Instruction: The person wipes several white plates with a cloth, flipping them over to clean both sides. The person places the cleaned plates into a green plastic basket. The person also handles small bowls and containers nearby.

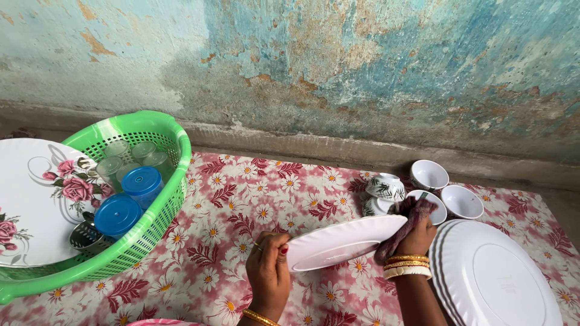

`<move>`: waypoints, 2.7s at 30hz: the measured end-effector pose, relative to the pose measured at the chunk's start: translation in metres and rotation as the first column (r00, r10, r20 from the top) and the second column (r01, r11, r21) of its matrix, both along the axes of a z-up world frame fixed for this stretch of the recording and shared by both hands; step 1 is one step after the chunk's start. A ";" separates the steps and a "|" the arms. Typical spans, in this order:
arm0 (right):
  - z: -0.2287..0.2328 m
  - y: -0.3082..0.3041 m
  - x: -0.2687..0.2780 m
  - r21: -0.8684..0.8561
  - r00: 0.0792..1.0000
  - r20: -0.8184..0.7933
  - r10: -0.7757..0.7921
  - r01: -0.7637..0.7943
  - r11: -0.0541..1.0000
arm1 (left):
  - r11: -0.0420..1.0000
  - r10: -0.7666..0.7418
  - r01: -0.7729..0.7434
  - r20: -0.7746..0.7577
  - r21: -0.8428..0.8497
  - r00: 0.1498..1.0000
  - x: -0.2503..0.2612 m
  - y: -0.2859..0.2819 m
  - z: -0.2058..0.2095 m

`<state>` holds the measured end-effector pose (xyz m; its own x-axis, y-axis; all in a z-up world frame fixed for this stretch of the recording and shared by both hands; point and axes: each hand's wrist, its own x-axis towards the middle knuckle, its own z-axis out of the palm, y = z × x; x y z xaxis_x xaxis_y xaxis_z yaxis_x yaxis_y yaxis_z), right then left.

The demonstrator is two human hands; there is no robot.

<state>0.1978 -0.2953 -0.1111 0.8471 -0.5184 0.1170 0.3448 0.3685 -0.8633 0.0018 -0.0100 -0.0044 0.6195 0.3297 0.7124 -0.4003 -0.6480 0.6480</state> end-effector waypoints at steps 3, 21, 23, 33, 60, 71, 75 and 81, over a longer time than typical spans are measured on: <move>-0.017 -0.004 -0.007 0.066 0.999 -0.039 0.007 -0.004 0.998 | 1.000 -0.001 0.001 -0.024 -0.020 1.000 -0.002 0.002 0.004; 0.076 -0.002 -0.023 -0.393 0.986 0.121 -0.111 0.150 0.907 | 0.878 -0.315 0.199 -0.214 -0.435 0.925 -0.013 -0.014 0.049; 0.085 0.002 -0.027 -0.402 0.987 0.120 -0.104 0.145 0.904 | 0.859 -0.350 0.221 -0.215 -0.463 0.912 -0.010 -0.012 0.046; 0.096 0.018 -0.037 -0.484 0.992 0.096 -0.079 0.116 0.867 | 0.737 -0.428 0.221 -0.189 -0.639 0.884 -0.004 -0.004 0.030; 0.168 0.081 -0.102 -0.947 0.983 0.092 -0.157 0.135 0.293 | 0.986 -0.036 0.008 -0.166 -0.166 0.986 -0.010 0.013 0.041; 0.206 0.149 -0.119 -0.972 0.974 0.225 0.037 0.221 0.084 | 0.953 0.072 -0.129 -0.210 -0.273 0.975 -0.013 0.048 0.019; 0.207 0.154 -0.111 -0.986 0.991 0.137 -0.002 0.136 0.100 | 0.939 0.061 -0.128 -0.210 -0.320 0.976 -0.014 0.049 0.009; 0.191 0.140 -0.101 -0.940 0.998 -0.031 -0.062 -0.008 0.340 | 0.972 0.148 -0.178 -0.188 -0.153 0.971 -0.018 0.049 0.014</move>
<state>0.0969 -0.1555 0.0801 0.8572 -0.1186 0.5011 0.2820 -0.7061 -0.6495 -0.0166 0.0390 0.0095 0.6566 0.5421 0.5243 -0.1699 -0.5710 0.8032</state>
